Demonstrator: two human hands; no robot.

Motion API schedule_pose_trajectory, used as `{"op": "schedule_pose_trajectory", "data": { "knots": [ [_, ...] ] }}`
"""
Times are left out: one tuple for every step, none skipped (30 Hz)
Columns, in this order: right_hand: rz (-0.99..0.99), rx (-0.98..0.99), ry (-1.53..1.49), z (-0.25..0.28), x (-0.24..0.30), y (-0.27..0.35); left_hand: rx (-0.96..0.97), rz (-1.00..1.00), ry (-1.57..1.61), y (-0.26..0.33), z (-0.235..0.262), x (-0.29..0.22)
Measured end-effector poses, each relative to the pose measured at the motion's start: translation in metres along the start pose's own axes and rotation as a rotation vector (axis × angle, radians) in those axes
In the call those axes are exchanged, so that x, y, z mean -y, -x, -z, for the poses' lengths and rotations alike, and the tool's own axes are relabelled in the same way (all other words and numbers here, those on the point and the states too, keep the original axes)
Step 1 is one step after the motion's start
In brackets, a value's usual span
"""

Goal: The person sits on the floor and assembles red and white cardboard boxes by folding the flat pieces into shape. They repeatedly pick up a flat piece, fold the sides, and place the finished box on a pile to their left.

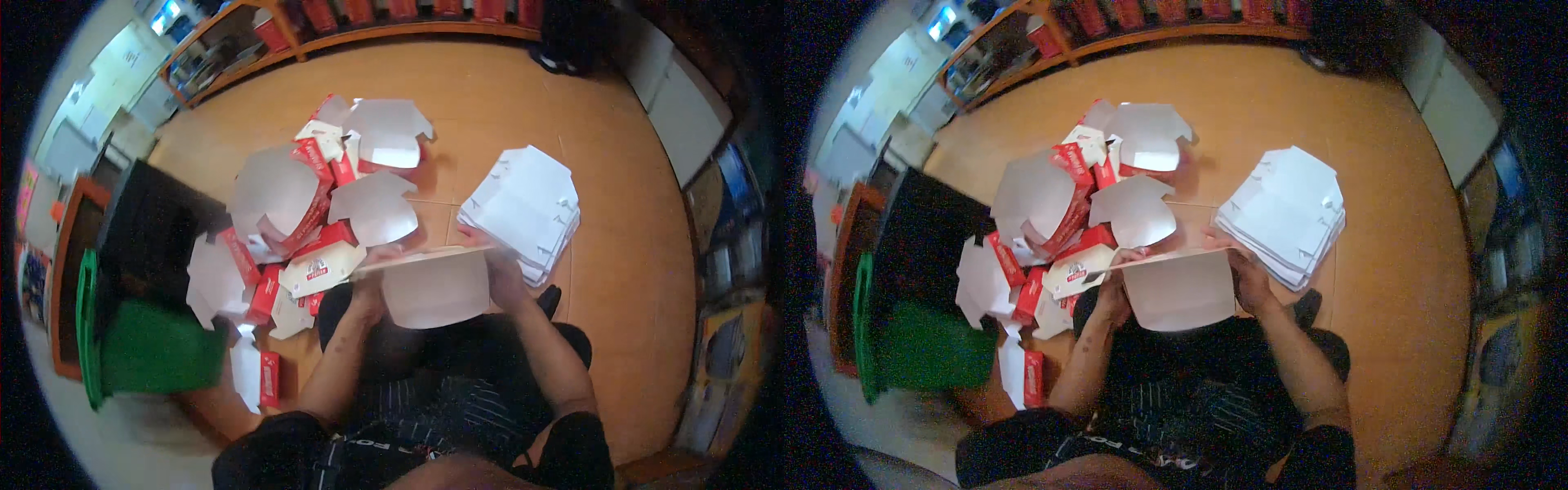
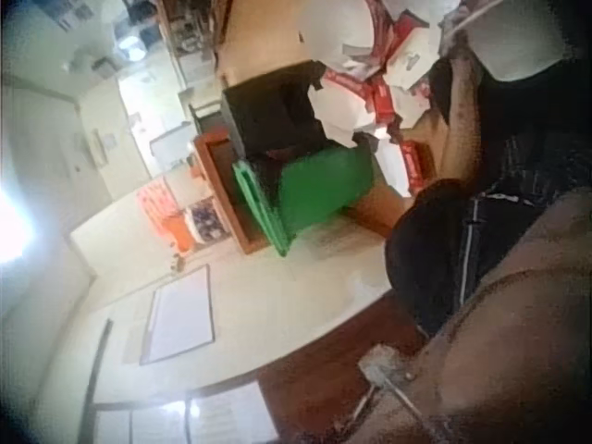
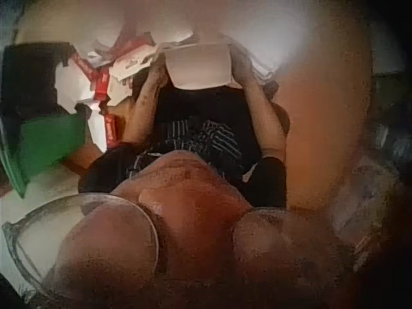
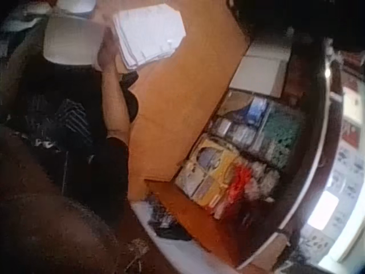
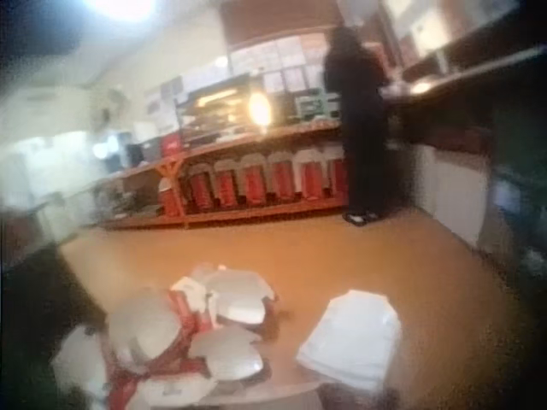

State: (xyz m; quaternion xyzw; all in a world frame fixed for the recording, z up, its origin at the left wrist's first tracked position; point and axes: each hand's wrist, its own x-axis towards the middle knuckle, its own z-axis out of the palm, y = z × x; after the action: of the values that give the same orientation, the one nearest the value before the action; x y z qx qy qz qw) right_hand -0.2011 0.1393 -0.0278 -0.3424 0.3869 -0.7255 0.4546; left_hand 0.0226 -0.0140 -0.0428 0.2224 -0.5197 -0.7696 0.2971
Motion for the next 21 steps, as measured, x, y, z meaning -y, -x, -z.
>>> {"op": "schedule_pose_trajectory", "data": {
  "knots": [
    [-0.023, -0.050, -0.051, -0.001, -0.003, 0.003, 0.012, -0.026, 0.044, 0.000, -0.002, 0.003],
    [-0.053, -0.091, -0.104, 0.001, -0.008, 0.005, -0.028, 0.021, 0.131, 0.002, -0.003, 0.006],
    [-0.090, -0.129, -0.157, 0.002, -0.014, 0.007, -0.068, -0.008, 0.001, 0.006, -0.007, 0.006],
    [-0.231, -0.120, -0.193, 0.008, -0.017, 0.008, -0.118, -0.028, -0.130, 0.011, -0.012, 0.004],
    [-0.109, -0.109, -0.060, 0.036, -0.040, 0.010, -0.155, -0.038, -0.258, 0.011, -0.020, -0.001],
    [0.028, -0.104, 0.075, 0.082, -0.079, 0.010, -0.079, -0.086, -0.342, 0.006, -0.029, -0.010],
    [0.030, -0.092, -0.018, 0.062, -0.077, 0.010, -0.043, -0.114, -0.445, 0.010, -0.025, -0.019],
    [0.038, -0.082, -0.104, 0.043, -0.070, 0.011, 0.011, -0.141, -0.543, 0.014, -0.022, -0.025],
    [0.048, -0.071, -0.186, 0.022, -0.059, 0.010, -0.015, -0.126, -0.487, 0.017, -0.018, -0.027],
    [0.037, -0.061, -0.193, 0.013, -0.049, 0.010, -0.034, -0.114, -0.430, 0.020, -0.016, -0.028],
    [0.030, -0.061, -0.196, 0.003, -0.037, 0.011, -0.131, -0.013, -0.382, 0.023, -0.023, -0.034],
    [0.087, -0.067, -0.011, -0.012, -0.030, 0.014, -0.234, 0.085, -0.322, 0.026, -0.030, -0.039],
    [0.036, -0.116, 0.016, -0.021, -0.031, 0.015, -0.268, 0.122, -0.273, 0.031, -0.040, -0.057],
    [-0.014, -0.168, 0.044, -0.029, -0.033, 0.018, -0.299, 0.161, -0.224, 0.033, -0.048, -0.076],
    [-0.061, -0.209, 0.069, -0.031, -0.037, 0.021, -0.322, 0.189, -0.171, 0.024, -0.035, -0.057],
    [-0.089, -0.198, 0.072, -0.026, -0.045, 0.025, -0.355, 0.215, -0.118, 0.018, -0.022, -0.039],
    [-0.109, -0.202, 0.068, -0.017, -0.052, 0.028, -0.355, 0.201, -0.021, 0.017, -0.023, -0.038],
    [-0.122, -0.203, 0.068, -0.007, -0.057, 0.032, -0.354, 0.188, 0.076, 0.018, -0.024, -0.039],
    [-0.130, -0.189, 0.071, 0.002, -0.060, 0.033, -0.354, 0.172, 0.169, 0.018, -0.023, -0.040],
    [-0.134, -0.175, 0.074, 0.009, -0.063, 0.034, -0.323, 0.156, 0.206, 0.017, -0.017, -0.039],
    [-0.131, -0.151, 0.081, 0.018, -0.065, 0.034, -0.334, 0.158, 0.225, 0.017, -0.015, -0.037]
  ]
}}
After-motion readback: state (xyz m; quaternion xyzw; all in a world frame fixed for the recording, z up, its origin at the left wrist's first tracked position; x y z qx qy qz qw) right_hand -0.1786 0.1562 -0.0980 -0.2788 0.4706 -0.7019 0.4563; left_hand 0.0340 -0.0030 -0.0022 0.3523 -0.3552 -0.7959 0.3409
